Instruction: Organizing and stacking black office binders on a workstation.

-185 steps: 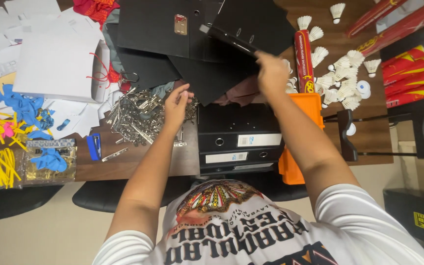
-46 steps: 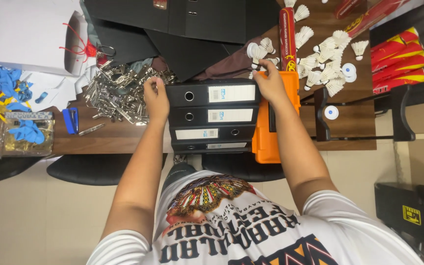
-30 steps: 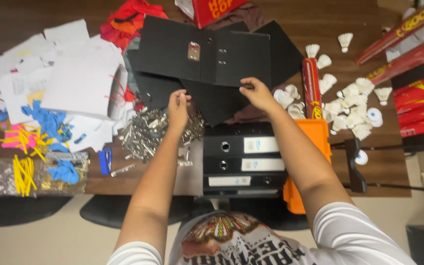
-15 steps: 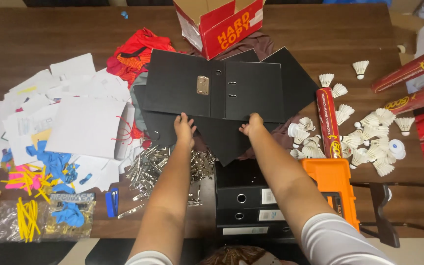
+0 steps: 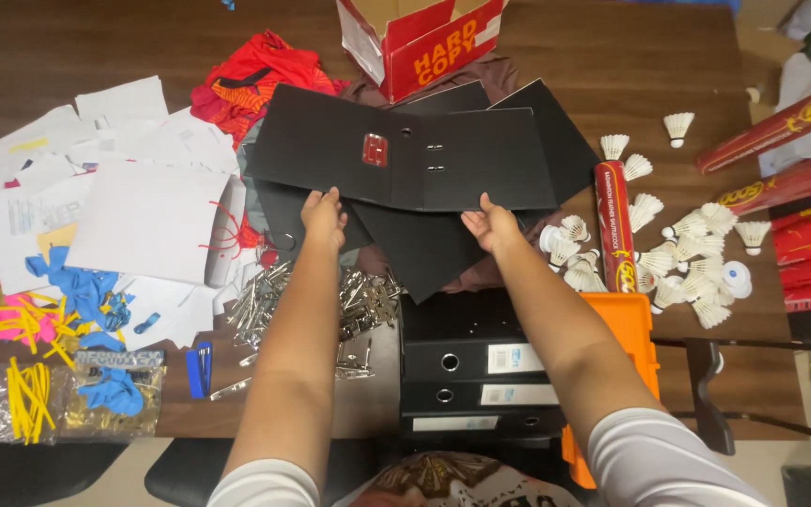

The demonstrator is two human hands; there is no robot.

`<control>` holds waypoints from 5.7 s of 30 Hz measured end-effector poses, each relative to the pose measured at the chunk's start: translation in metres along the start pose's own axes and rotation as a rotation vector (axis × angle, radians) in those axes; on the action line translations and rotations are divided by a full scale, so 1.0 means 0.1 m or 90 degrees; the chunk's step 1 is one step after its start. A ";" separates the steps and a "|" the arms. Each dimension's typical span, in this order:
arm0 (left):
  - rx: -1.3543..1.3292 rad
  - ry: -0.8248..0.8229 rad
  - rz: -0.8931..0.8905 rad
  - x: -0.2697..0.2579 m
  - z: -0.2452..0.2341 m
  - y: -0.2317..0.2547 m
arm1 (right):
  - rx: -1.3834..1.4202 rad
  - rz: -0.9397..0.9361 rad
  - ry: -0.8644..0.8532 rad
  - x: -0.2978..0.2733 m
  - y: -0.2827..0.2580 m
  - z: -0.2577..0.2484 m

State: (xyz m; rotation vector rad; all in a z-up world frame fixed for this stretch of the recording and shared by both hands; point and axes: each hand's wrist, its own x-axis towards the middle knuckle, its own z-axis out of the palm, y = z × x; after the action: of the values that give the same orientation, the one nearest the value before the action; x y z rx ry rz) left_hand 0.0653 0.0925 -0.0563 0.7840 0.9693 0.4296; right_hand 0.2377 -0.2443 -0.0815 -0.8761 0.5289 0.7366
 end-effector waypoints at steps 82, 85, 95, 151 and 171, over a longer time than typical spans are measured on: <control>0.036 -0.371 0.015 -3.63 0.28 0.36 | -0.301 -0.342 -0.126 -3.98 -1.03 -0.19; 0.040 -0.348 -0.001 -3.58 0.31 0.36 | -0.240 -0.312 -0.153 -3.86 -1.12 -0.14; 0.114 -0.278 0.038 -3.39 0.24 0.37 | -0.314 -0.251 -0.100 -3.78 -1.06 0.05; 0.839 0.071 0.917 -3.74 0.43 1.29 | -1.515 -0.517 -0.121 -0.81 -0.27 0.30; 0.794 -0.007 0.991 -4.09 0.26 1.24 | -1.396 -0.609 -0.256 -0.90 -0.41 0.22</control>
State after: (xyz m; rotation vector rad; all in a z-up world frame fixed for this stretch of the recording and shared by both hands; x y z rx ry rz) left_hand -0.1217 -0.0991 0.2776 2.6732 0.3138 1.1409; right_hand 0.2136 -0.2753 0.0115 -2.5555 -1.4227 0.2816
